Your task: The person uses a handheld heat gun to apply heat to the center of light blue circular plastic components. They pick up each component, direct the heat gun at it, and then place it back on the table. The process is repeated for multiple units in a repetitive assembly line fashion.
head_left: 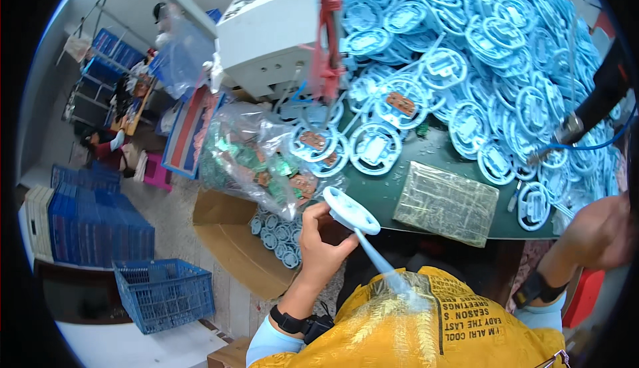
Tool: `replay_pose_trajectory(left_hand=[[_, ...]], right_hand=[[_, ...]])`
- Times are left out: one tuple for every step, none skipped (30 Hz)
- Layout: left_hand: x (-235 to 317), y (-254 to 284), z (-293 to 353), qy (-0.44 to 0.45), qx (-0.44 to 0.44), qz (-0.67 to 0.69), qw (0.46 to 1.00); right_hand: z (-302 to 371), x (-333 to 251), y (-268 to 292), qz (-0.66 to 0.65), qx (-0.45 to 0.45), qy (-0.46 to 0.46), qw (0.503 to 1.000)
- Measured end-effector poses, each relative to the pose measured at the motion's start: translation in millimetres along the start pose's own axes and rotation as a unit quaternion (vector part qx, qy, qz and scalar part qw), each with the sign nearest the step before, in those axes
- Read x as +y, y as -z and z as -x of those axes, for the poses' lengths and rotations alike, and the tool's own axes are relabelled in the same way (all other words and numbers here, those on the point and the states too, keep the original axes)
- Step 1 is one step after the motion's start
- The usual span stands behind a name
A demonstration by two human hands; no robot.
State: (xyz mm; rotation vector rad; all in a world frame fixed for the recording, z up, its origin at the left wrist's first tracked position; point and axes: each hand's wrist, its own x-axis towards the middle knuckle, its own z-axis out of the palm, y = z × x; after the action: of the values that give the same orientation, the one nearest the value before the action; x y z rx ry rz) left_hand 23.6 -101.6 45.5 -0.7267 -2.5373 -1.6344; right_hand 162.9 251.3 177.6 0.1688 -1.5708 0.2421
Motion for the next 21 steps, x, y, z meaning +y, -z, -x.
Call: replay_pose_trajectory(left_hand=[[5.0, -4.2, -6.3, -0.074, -0.011, -0.113, 0.991], [0.9, -9.1, -6.3, -0.154, 0.001, -0.133, 0.979], [1.0, -15.6, -7.6, -0.18, -0.012, -0.131, 0.975], [4.6, -21.4, -11.4, -0.206, -0.027, -0.128, 0.97], [8.7, -27.0, -14.2, -0.232, -0.037, -0.129, 0.963], [11.2, -32.4, -16.1, -0.253, -0.043, -0.124, 0.958], [13.9, -36.6, -17.6, -0.264, -0.049, -0.117, 0.956], [17.7, -40.8, -19.3, -0.272, -0.055, -0.113, 0.954], [18.4, -43.5, -19.5, -0.278, -0.057, -0.112, 0.952], [18.3, -46.2, -19.7, -0.28, -0.065, -0.108, 0.952], [18.1, -48.9, -20.0, -0.281, -0.072, -0.105, 0.951], [18.6, -48.1, -19.5, -0.281, -0.079, -0.108, 0.95], [18.3, -48.5, -19.1, -0.283, -0.074, -0.106, 0.95], [17.1, -49.8, -18.9, -0.285, -0.068, -0.105, 0.95], [14.9, -50.1, -17.8, -0.288, -0.063, -0.101, 0.95], [13.1, -49.2, -16.2, -0.281, -0.058, -0.102, 0.953], [11.3, -47.8, -13.8, -0.273, -0.051, -0.103, 0.955], [8.3, -41.6, -10.1, -0.264, -0.043, -0.113, 0.957], [2.3, -37.6, -2.8, -0.18, -0.048, -0.048, 0.981], [-5.3, -35.8, 7.2, -0.095, -0.049, 0.018, 0.994], [-9.9, -25.8, 17.7, -0.004, -0.036, 0.075, 0.997]], right_hand=[[9.9, -23.6, -3.7, -0.043, -0.052, -0.063, 0.996], [24.9, -47.0, -14.3, -0.098, -0.136, -0.135, 0.977], [33.0, -60.4, -28.1, -0.143, -0.227, -0.18, 0.946], [32.4, -61.3, -42.3, -0.193, -0.404, -0.201, 0.871], [48.5, -63.3, -56.6, -0.227, -0.455, -0.21, 0.835], [65.8, -66.0, -63.3, -0.23, -0.481, -0.212, 0.819], [78.7, -68.5, -68.2, -0.236, -0.506, -0.213, 0.802], [84.9, -69.1, -71.2, -0.231, -0.515, -0.208, 0.799], [90.9, -71.1, -75.2, -0.228, -0.525, -0.201, 0.795], [96.5, -72.4, -78.1, -0.226, -0.535, -0.193, 0.791], [102.1, -73.9, -79.9, -0.211, -0.539, -0.185, 0.794], [107.3, -77.8, -82.3, -0.201, -0.542, -0.178, 0.797], [112.5, -80.6, -84.8, -0.192, -0.544, -0.169, 0.799], [117.9, -81.8, -87.9, -0.204, -0.519, -0.16, 0.814], [119.3, -83.2, -90.1, -0.213, -0.525, -0.156, 0.809], [120.0, -83.8, -92.6, -0.223, -0.531, -0.152, 0.804], [120.0, -84.1, -95.1, -0.233, -0.536, -0.146, 0.798], [120.2, -86.4, -100.2, -0.266, -0.538, -0.173, 0.781], [118.7, -87.7, -103.9, -0.298, -0.54, -0.199, 0.761], [115.9, -88.5, -106.6, -0.331, -0.542, -0.224, 0.74], [108.2, -91.4, -109.5, -0.353, -0.563, -0.3, 0.685]])
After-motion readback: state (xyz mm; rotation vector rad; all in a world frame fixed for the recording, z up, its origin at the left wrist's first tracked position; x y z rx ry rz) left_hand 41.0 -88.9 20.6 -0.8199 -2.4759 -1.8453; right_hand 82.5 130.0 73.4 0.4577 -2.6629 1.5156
